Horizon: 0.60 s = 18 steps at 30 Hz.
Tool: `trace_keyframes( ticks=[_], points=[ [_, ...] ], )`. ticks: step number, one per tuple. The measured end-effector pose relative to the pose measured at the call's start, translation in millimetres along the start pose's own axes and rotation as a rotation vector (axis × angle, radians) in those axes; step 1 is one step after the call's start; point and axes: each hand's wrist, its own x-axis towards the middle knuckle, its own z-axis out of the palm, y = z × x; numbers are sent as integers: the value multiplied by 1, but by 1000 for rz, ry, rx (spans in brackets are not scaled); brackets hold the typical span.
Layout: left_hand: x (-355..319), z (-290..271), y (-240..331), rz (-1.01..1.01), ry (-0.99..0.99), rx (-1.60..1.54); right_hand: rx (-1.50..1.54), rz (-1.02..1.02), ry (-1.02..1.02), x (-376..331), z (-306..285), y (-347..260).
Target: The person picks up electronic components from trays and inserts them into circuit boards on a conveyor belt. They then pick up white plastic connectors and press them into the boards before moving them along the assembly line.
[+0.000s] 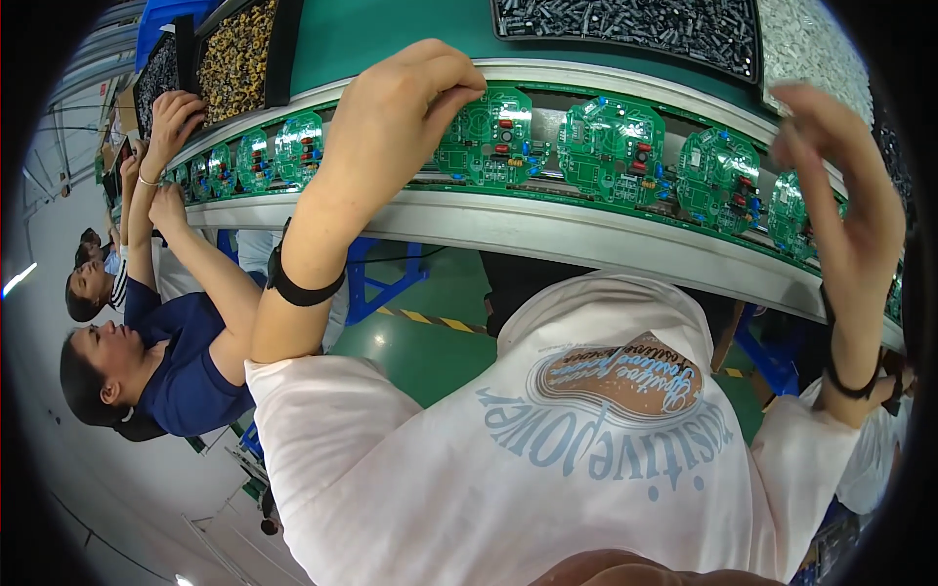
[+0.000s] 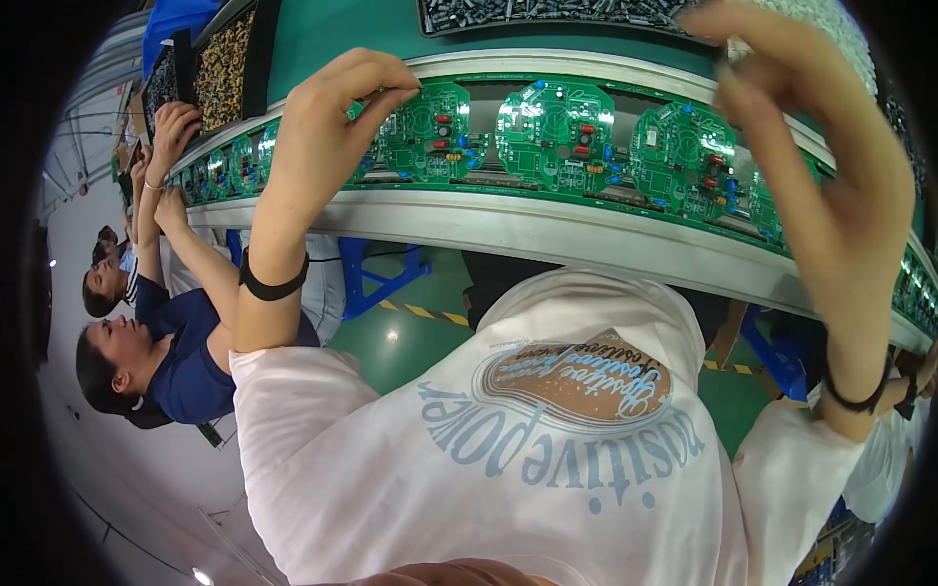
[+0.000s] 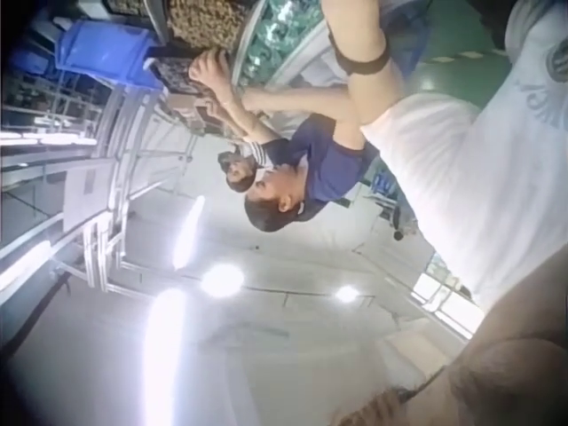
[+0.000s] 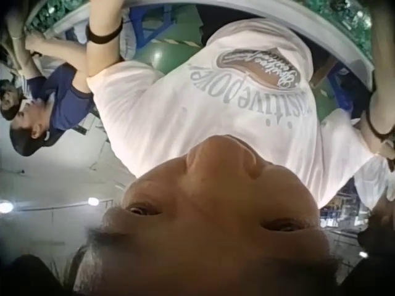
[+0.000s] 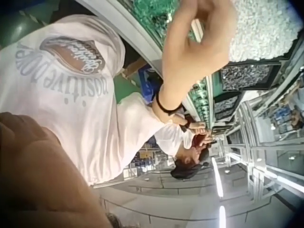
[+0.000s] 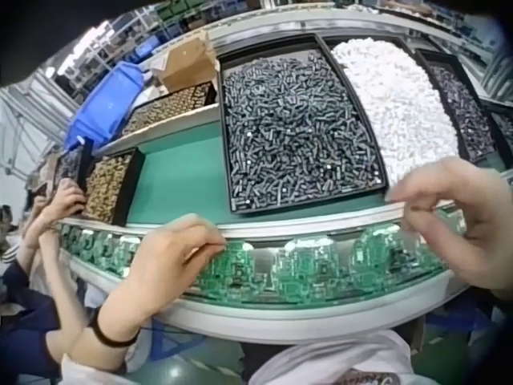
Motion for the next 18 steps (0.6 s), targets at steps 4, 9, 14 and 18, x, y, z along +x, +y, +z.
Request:
trace_keyframes(
  ticks=[4, 9, 14, 18],
  points=[
    [3, 2, -7, -18, 0, -23, 195, 171, 17, -33, 10, 2],
    [1, 3, -11, -74, 5, -100, 472, 342, 192, -58, 45, 4],
    [-2, 6, -11, -76, -10, -94, 682, 353, 307, -64, 68, 10],
    [-5, 6, -9, -109, 10, -97, 620, 317, 293, -61, 73, 8]
  ],
)
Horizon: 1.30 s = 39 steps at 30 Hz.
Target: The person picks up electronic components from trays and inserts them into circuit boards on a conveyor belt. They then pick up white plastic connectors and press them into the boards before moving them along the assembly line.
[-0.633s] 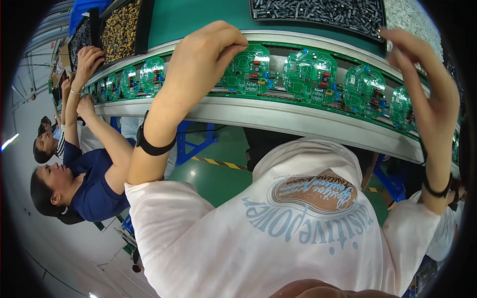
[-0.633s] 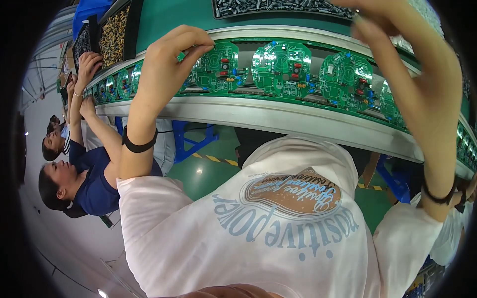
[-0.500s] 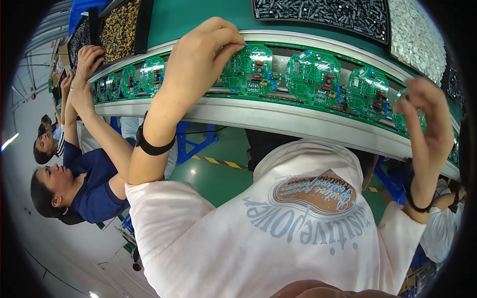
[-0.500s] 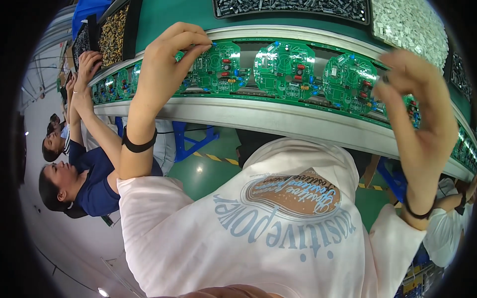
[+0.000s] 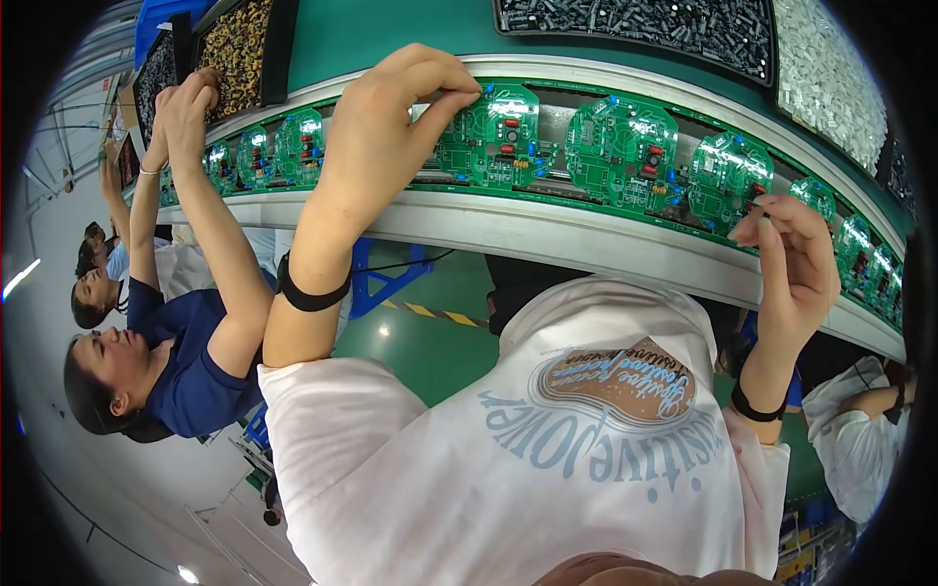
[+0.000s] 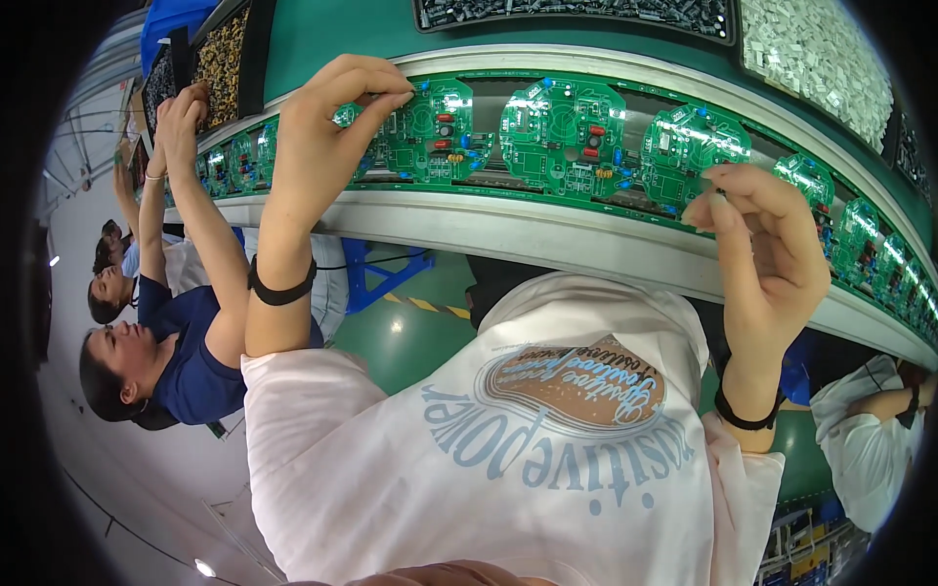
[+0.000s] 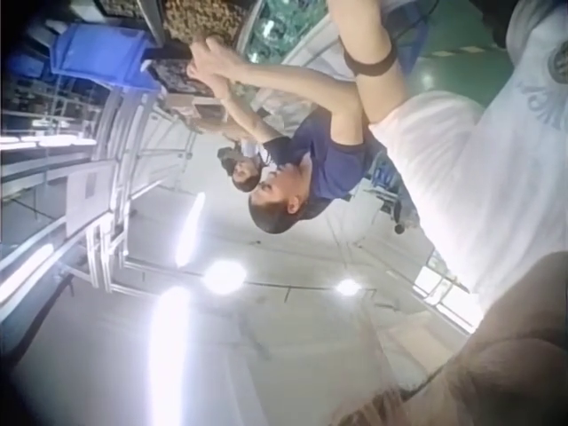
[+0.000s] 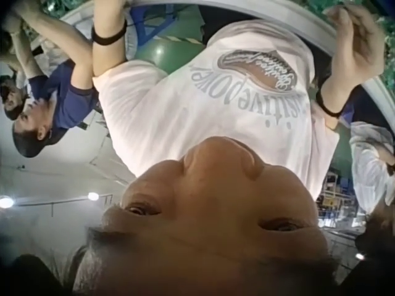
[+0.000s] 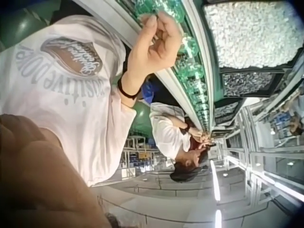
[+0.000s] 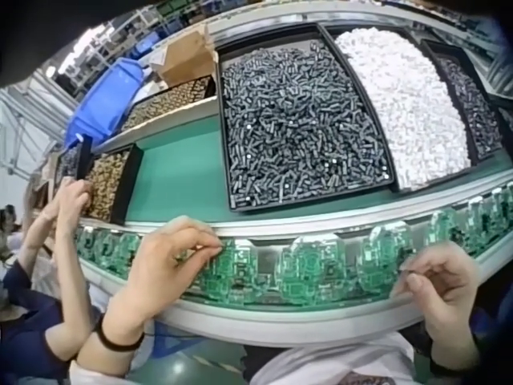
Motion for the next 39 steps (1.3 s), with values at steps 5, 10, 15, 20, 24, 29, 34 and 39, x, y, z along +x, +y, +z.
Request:
trace_keyframes(
  ticks=[5, 10, 15, 20, 24, 29, 34, 39],
  points=[
    [1, 7, -5, 41, 40, -1, 1, -19, 9, -1, 0, 7],
    [2, 9, -5, 54, 54, -14, 24, -7, 47, -3, 1, 12],
    [2, 6, -2, 43, 27, -6, 20, -5, 57, -2, 2, 13],
    [2, 5, 2, 25, -17, 47, 74, 27, 82, -3, 5, 8],
    [2, 9, 5, 40, -9, 61, 125, 45, 56, -5, 3, 6],
    [6, 14, 8, 132, 28, 125, 180, 118, 44, -6, 5, 10],
    [0, 13, 10, 131, 71, 157, 278, 180, 28, -1, 12, 12],
    [1, 17, 14, 159, 64, 253, 347, 188, 8, 0, 9, 16]
  ],
)
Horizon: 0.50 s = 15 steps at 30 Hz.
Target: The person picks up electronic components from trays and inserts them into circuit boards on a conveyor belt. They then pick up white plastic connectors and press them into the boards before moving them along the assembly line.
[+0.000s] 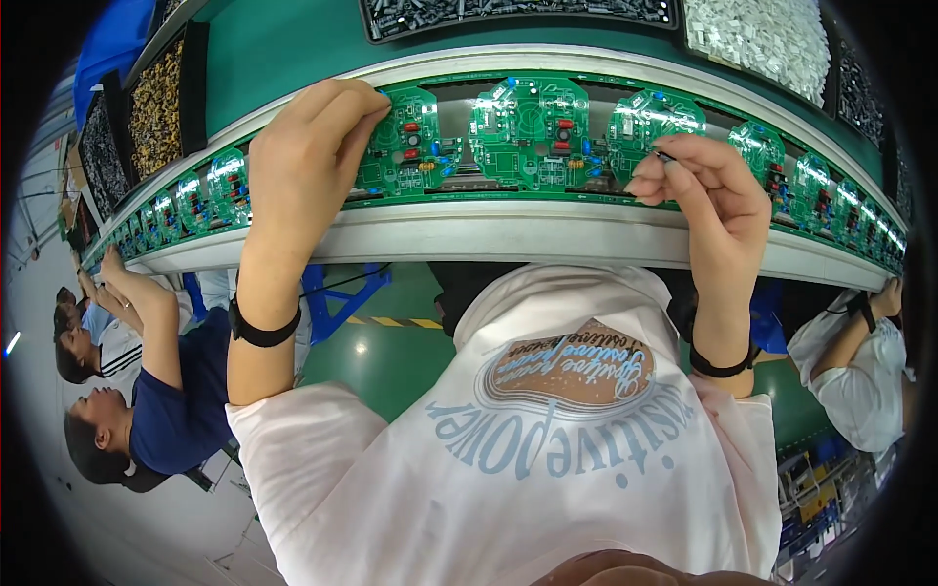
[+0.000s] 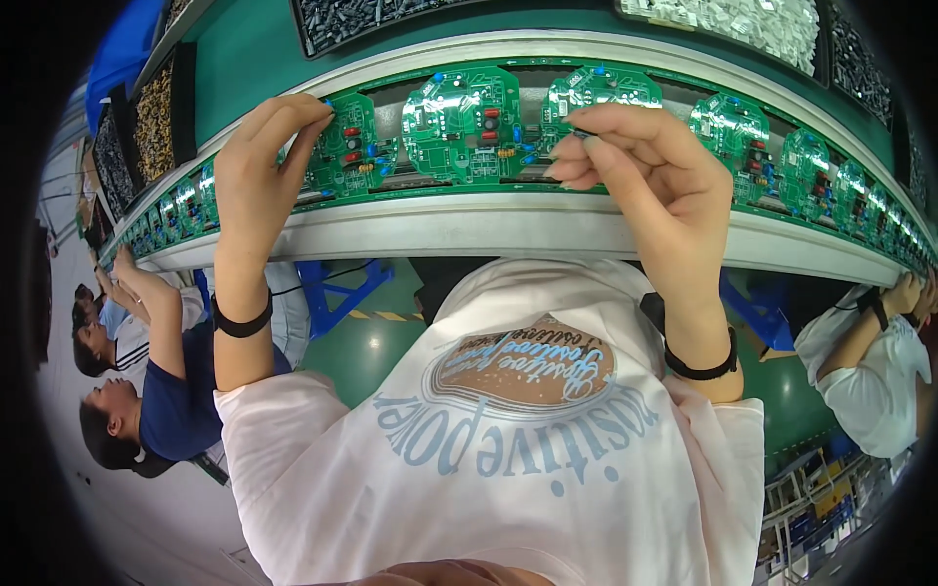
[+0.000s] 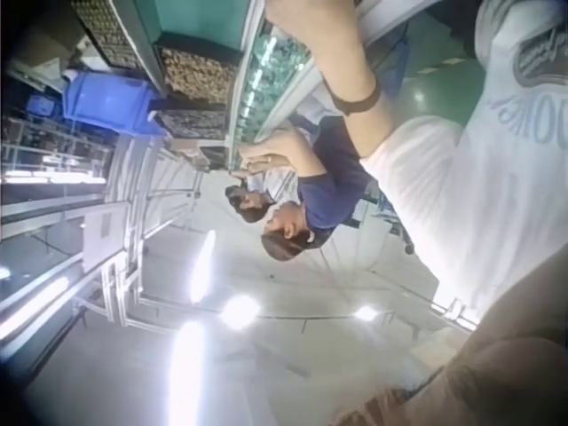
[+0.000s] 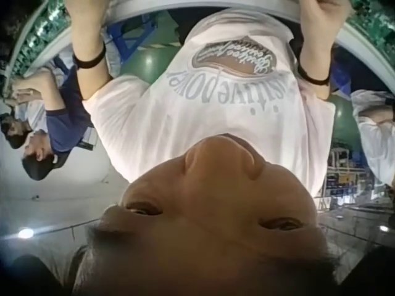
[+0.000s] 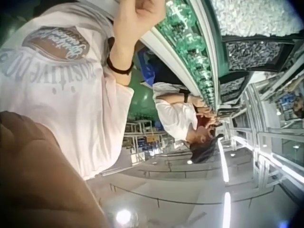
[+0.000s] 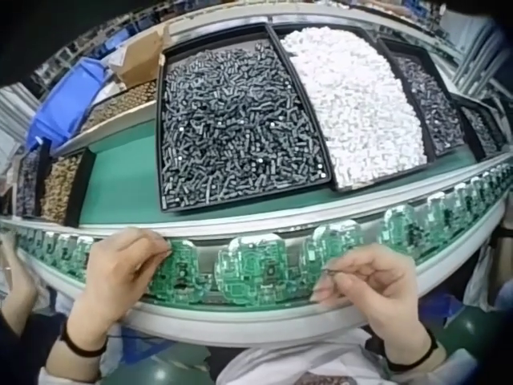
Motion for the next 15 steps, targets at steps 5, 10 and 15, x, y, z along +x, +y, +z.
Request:
trace_keyframes(
  ticks=[5, 10, 15],
  points=[
    [8, -11, 6, 86, -57, 143, 23, -16, -1, -1, 0, 2],
    [33, -24, 7, 115, -47, 63, 26, 19, -22, -6, -3, 1],
    [91, -13, 16, 244, 137, 80, -106, -41, -5, -10, 7, 4]
  ],
)
